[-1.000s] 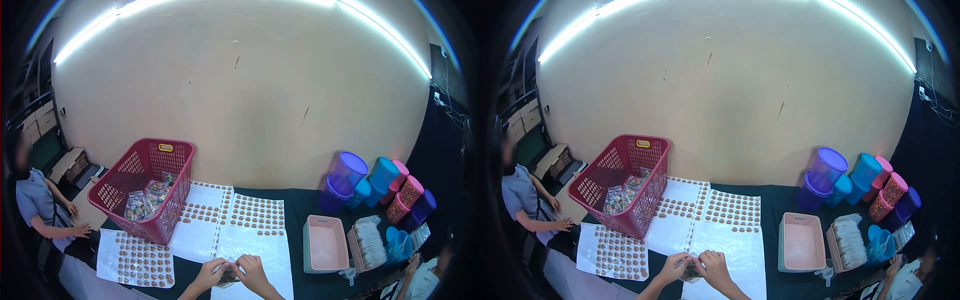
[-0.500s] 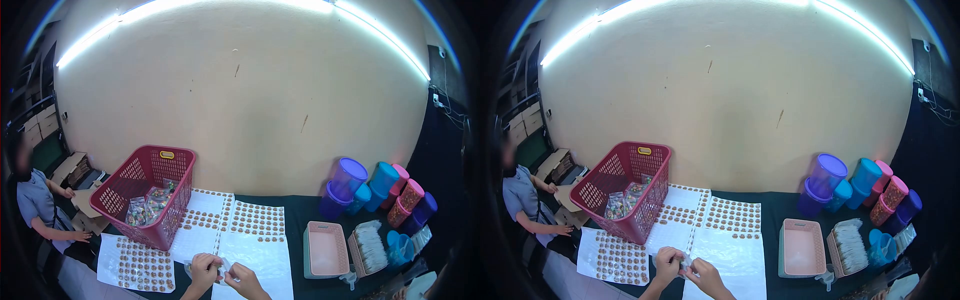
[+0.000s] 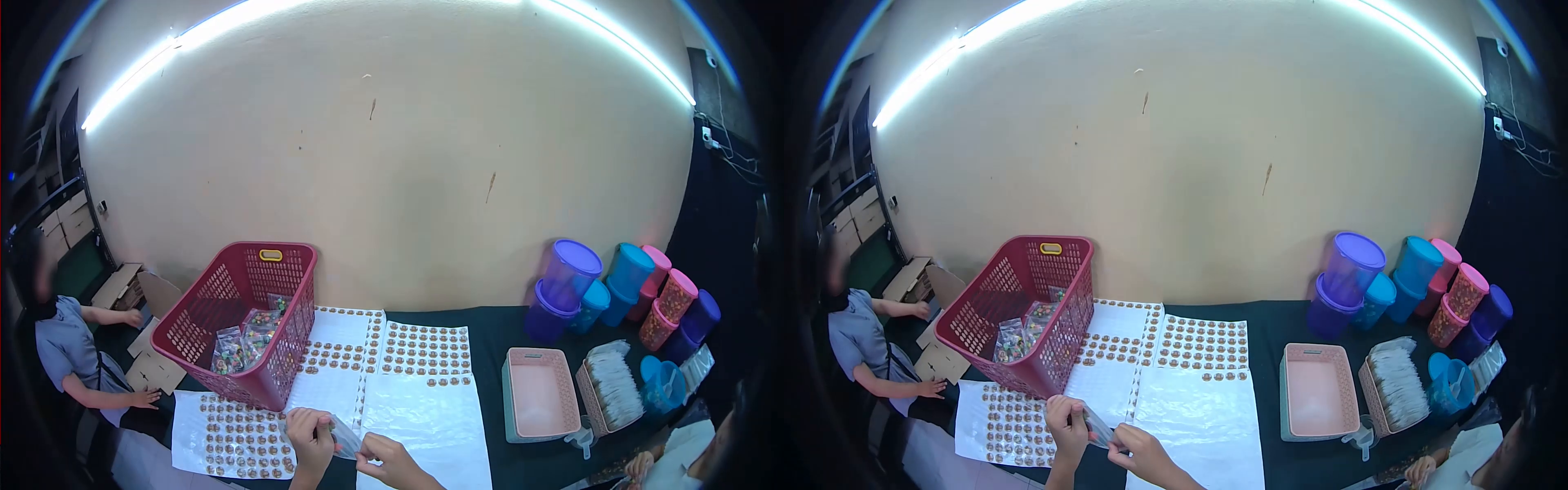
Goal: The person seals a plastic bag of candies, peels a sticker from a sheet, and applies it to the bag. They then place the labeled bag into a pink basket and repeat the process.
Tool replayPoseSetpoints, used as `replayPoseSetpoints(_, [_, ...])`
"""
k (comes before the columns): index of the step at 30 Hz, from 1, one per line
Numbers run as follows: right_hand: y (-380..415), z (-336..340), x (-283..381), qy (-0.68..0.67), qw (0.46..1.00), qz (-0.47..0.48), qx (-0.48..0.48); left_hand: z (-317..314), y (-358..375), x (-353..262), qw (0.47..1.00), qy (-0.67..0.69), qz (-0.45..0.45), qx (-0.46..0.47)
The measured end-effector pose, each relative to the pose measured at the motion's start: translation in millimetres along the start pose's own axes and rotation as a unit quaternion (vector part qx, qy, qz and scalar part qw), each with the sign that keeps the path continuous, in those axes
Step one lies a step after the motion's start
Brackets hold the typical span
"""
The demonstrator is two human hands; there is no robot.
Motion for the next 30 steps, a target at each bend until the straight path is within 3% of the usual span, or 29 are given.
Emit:
replayPoseSetpoints(13, [0.6,4.9,-12.7,-0.021,0.998,0.007,0.062,-3.5,1.5,9.1,0.999,0.02,0.038,0.028])
replayPoseSetpoints(15, [2.6,10.5,-22.1,-0.068,0.994,-0.039,0.072,-16.2,15.6,28.1,0.965,0.101,0.199,0.138])
replayPoseSetpoints(16, [5.5,11.5,-26.4,-0.068,0.994,-0.039,0.073,-17.1,17.2,28.7,0.965,0.101,0.2,0.137])
replayPoseSetpoints(18, [8.9,19.6,-36.4,-0.17,0.98,-0.104,0.018,-21.2,16.2,17.0,0.977,0.104,0.143,0.118])
replayPoseSetpoints(19, [9.6,21.6,-39.5,-0.153,0.984,-0.094,0.017,-21.2,17.3,7.1,0.972,0.111,0.158,0.132])
replayPoseSetpoints(20, [11.1,22.5,-40.7,-0.152,0.984,-0.097,0.016,-21.4,18.5,-2.2,0.984,0.095,0.113,0.099])
replayPoseSetpoints(22, [8.8,29.0,-37.4,-0.158,0.983,-0.088,-0.033,-23.5,18.1,-23.5,0.99,0.057,0.019,0.125])
replayPoseSetpoints(23, [8.0,29.9,-36.3,-0.157,0.983,-0.09,-0.034,-25.2,20.4,-25.0,0.99,0.058,0.02,0.126])
replayPoseSetpoints(25, [6.2,33.1,-34.2,-0.172,0.979,-0.094,-0.048,-37.8,31.7,-32.8,0.951,0.163,0.009,0.263])
replayPoseSetpoints(28, [10.3,35.2,-37.5,-0.216,0.967,-0.126,-0.055,-42.5,31.7,-37.7,0.93,0.184,0.02,0.316])
replayPoseSetpoints(30, [9.8,38.1,-31.4,-0.151,0.984,-0.086,-0.038,-42.2,32.4,-35.7,0.941,0.17,0.013,0.292])
Point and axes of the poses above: each hand's wrist, its own y-axis away from the middle knuckle, its own z-axis out of the back of the hand, x = y × z, the point moved 5 cm from there along -y, towards the middle knuckle, and after that the axes turned 7 degrees about -x, right-handed, at the moved point
